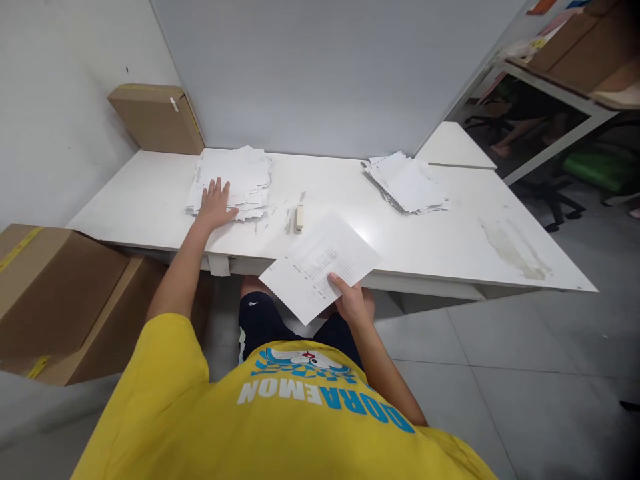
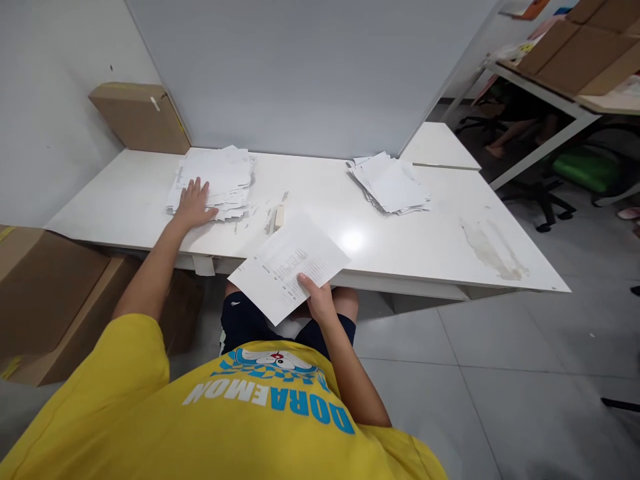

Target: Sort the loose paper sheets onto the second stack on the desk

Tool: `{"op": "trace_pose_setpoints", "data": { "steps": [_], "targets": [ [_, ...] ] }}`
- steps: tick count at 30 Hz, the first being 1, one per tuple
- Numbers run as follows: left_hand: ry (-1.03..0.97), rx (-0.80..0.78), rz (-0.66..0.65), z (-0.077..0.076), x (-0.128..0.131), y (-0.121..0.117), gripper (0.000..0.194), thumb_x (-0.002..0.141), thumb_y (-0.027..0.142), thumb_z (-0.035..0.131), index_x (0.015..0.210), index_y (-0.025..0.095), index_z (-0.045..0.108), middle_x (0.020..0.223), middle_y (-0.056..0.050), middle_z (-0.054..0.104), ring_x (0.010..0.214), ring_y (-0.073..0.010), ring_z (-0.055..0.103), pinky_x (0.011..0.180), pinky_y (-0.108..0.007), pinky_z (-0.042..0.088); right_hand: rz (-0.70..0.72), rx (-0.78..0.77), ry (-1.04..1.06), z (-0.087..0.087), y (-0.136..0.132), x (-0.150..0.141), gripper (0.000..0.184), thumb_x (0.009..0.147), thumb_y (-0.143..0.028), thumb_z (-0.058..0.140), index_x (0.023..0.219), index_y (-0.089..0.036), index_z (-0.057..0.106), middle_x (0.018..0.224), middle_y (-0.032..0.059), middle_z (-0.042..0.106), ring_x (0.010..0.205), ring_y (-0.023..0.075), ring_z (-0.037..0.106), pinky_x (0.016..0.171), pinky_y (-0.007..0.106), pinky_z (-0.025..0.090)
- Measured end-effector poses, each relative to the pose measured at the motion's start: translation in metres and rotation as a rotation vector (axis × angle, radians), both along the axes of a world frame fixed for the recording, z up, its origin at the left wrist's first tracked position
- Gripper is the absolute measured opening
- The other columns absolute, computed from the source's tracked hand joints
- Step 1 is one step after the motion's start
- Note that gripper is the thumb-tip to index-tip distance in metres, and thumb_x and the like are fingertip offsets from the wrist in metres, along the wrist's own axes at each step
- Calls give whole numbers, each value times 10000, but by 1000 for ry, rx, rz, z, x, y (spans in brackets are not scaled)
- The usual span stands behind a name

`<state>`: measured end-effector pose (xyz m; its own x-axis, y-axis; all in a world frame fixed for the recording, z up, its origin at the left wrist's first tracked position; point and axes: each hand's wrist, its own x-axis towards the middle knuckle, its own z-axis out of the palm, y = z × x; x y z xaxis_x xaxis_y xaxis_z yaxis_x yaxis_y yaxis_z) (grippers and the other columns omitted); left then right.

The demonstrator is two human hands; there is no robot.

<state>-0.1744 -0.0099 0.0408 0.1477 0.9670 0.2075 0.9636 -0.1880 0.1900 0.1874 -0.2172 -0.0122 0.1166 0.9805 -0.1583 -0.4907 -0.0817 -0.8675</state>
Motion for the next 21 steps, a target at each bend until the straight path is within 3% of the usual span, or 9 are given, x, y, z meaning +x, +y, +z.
{"op": "trace_pose_setpoints", "data": {
  "steps": [3, 6, 11, 17, 21],
  "targets": [
    [135, -1, -104, -8, -14, 10, 698, 915, 430, 482, 1500, 70, 365, 1591, -211, 305, 1468, -380, 263, 1182, -537, 206, -96, -28, -2, -15, -4, 7, 757, 635, -403, 843, 1329, -264, 574, 1315, 72, 660, 1253, 290, 592, 1097, 476, 456],
    [140, 116, -192, -17, -15, -6, 519, 920, 316, 462, 1388, 102, 529, 1470, -199, 493, 1341, -351, 442, 1109, -511, 335, -134, -74, 18, -26, -9, 10, 738, 630, -398, 842, 1308, -247, 593, 1341, 84, 642, 1264, 294, 583, 1103, 487, 445],
    [46, 213, -123, -24, -3, -34, 410, 941, 236, 383, 1233, 137, 653, 1249, -146, 675, 1178, -293, 587, 1036, -470, 425, -89, -119, 42, -26, -11, 7, 716, 600, -402, 856, 1255, -221, 632, 1298, 99, 669, 1249, 308, 589, 1114, 503, 426],
    [71, 145, -195, -22, 9, -53, 464, 973, 368, 387, 1332, 162, 596, 1428, -108, 569, 1350, -271, 483, 1142, -435, 344, -43, -113, 56, -23, -7, -4, 736, 615, -403, 852, 1289, -229, 613, 1305, 96, 666, 1229, 313, 602, 1094, 495, 446],
    [152, 51, -92, -19, 7, -54, 622, 981, 425, 365, 1500, 84, 387, 1595, -153, 331, 1489, -323, 269, 1193, -473, 253, -2, -115, 73, -33, -6, -7, 731, 652, -396, 835, 1324, -242, 590, 1339, 83, 646, 1242, 308, 596, 1083, 483, 465]
  ]
}}
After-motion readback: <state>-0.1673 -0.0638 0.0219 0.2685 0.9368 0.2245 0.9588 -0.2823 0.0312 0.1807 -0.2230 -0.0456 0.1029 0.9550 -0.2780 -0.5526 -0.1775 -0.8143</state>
